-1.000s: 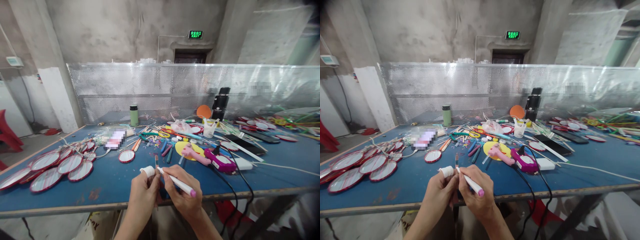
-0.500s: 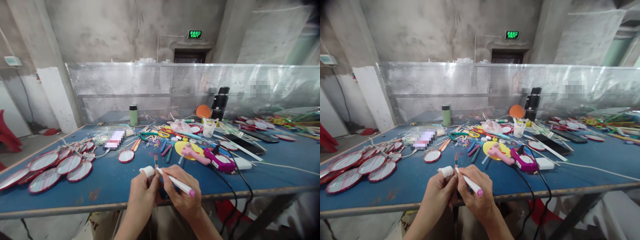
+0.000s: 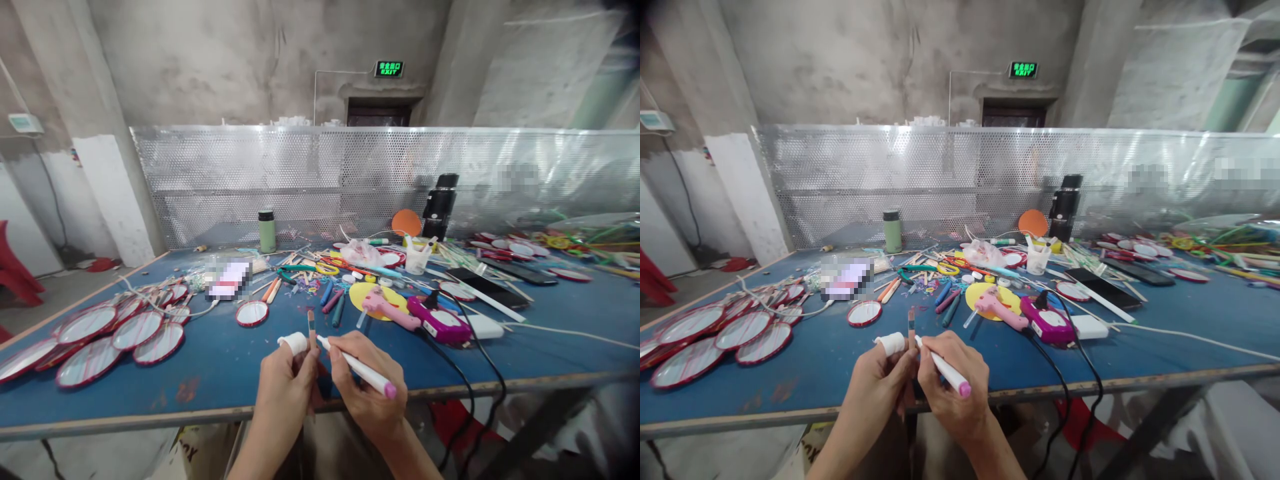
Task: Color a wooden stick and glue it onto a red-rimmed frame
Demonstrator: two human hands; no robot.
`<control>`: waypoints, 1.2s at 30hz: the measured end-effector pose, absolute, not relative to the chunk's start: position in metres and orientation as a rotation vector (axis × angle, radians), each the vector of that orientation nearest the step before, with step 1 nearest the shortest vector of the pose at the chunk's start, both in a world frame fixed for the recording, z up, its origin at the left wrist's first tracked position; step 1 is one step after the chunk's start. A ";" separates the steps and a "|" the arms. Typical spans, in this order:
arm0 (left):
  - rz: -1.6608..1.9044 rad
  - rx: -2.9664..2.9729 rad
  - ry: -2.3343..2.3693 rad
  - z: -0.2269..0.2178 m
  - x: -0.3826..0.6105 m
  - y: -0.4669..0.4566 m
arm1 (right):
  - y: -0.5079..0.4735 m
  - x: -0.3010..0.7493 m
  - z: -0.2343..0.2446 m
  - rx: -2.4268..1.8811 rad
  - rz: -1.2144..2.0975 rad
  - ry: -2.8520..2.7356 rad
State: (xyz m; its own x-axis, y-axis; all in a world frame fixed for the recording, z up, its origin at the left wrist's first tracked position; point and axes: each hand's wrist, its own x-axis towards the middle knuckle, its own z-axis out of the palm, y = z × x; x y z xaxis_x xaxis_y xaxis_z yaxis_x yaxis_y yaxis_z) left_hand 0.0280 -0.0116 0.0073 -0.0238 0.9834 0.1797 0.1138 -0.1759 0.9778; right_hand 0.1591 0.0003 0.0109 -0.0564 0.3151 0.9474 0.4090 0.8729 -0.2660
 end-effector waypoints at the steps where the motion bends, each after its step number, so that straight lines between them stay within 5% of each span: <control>1: 1.312 1.412 1.220 0.008 0.028 -0.012 | 0.000 0.159 0.011 -0.557 -0.071 -1.660; 36: 1.347 1.412 1.166 0.007 0.027 -0.012 | 0.001 0.158 0.011 -0.523 -0.059 -1.738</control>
State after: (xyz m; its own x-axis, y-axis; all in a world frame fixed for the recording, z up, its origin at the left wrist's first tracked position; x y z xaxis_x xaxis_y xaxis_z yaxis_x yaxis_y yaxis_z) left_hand 0.0266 -0.0120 0.0066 -0.0113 0.9767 0.2145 0.0725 -0.2131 0.9743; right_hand 0.1580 0.0012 0.0108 -0.1393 0.3107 0.9403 0.3738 0.8957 -0.2406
